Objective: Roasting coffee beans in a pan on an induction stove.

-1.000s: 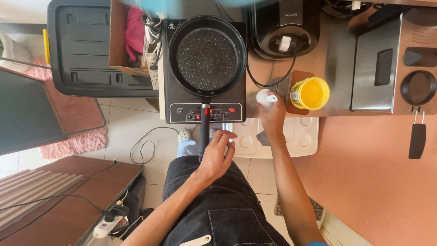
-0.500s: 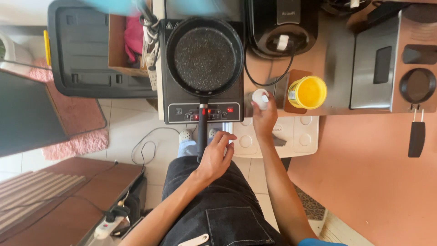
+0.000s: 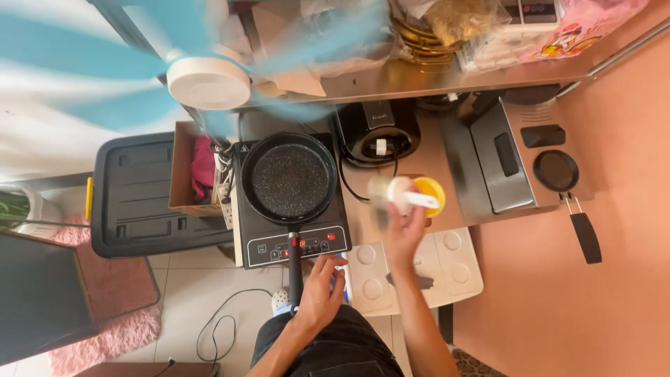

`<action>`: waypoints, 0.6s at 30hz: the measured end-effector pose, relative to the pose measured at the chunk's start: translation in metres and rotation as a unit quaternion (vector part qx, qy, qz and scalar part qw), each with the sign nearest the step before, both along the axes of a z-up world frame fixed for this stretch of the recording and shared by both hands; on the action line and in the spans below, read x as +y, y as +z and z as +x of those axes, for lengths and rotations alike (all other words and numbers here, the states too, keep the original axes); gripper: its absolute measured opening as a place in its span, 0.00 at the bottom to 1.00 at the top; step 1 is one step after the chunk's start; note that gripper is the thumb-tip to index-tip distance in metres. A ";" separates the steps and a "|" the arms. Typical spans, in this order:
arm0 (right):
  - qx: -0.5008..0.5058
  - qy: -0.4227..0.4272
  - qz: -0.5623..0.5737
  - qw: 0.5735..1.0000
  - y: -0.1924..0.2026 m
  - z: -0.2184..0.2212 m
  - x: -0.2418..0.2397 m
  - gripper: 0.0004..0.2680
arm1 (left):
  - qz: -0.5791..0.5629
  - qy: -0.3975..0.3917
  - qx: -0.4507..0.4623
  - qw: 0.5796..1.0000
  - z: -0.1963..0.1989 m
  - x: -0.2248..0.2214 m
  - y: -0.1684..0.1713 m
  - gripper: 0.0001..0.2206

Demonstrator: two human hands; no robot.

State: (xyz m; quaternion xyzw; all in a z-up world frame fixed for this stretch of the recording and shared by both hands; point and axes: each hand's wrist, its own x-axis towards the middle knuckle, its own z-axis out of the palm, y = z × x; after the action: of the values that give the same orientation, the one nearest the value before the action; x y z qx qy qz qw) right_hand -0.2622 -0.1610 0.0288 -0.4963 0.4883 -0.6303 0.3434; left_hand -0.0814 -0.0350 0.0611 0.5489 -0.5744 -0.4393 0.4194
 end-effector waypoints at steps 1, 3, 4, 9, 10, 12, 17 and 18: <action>0.050 -0.036 -0.110 0.992 0.037 -0.011 -0.022 0.19 | 0.001 0.006 -0.001 1.000 -0.001 -0.001 -0.003 0.09; 0.096 -0.076 -0.211 0.970 0.098 -0.042 -0.073 0.20 | 0.009 0.007 -0.005 1.000 -0.002 0.006 -0.007 0.09; 0.131 -0.077 -0.250 0.956 0.128 -0.058 -0.108 0.19 | -0.003 0.001 -0.005 1.000 -0.003 0.011 -0.008 0.10; 0.123 -0.074 -0.295 0.945 0.173 -0.069 -0.159 0.17 | -0.005 -0.020 -0.022 1.000 -0.009 0.024 -0.007 0.09; 0.112 -0.072 -0.295 0.946 0.176 -0.069 -0.163 0.16 | 0.006 -0.020 -0.025 0.999 -0.010 0.027 -0.009 0.09; 0.091 -0.067 -0.295 0.949 0.179 -0.070 -0.170 0.15 | 0.018 -0.021 -0.029 0.999 -0.010 0.030 -0.012 0.09; 0.049 -0.068 -0.281 0.956 0.177 -0.082 -0.176 0.14 | 0.006 0.018 -0.038 0.999 -0.007 0.031 -0.018 0.09; 0.042 -0.068 -0.276 0.958 0.176 -0.084 -0.175 0.13 | 0.010 0.014 -0.037 0.999 -0.005 0.031 -0.017 0.09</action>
State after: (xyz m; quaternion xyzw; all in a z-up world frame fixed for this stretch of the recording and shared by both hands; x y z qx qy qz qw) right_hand -0.3461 -0.3356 0.2044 -0.5633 0.3418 -0.7412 0.1284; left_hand -0.0865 -0.0037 0.0438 0.5769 -0.5776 -0.4183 0.3982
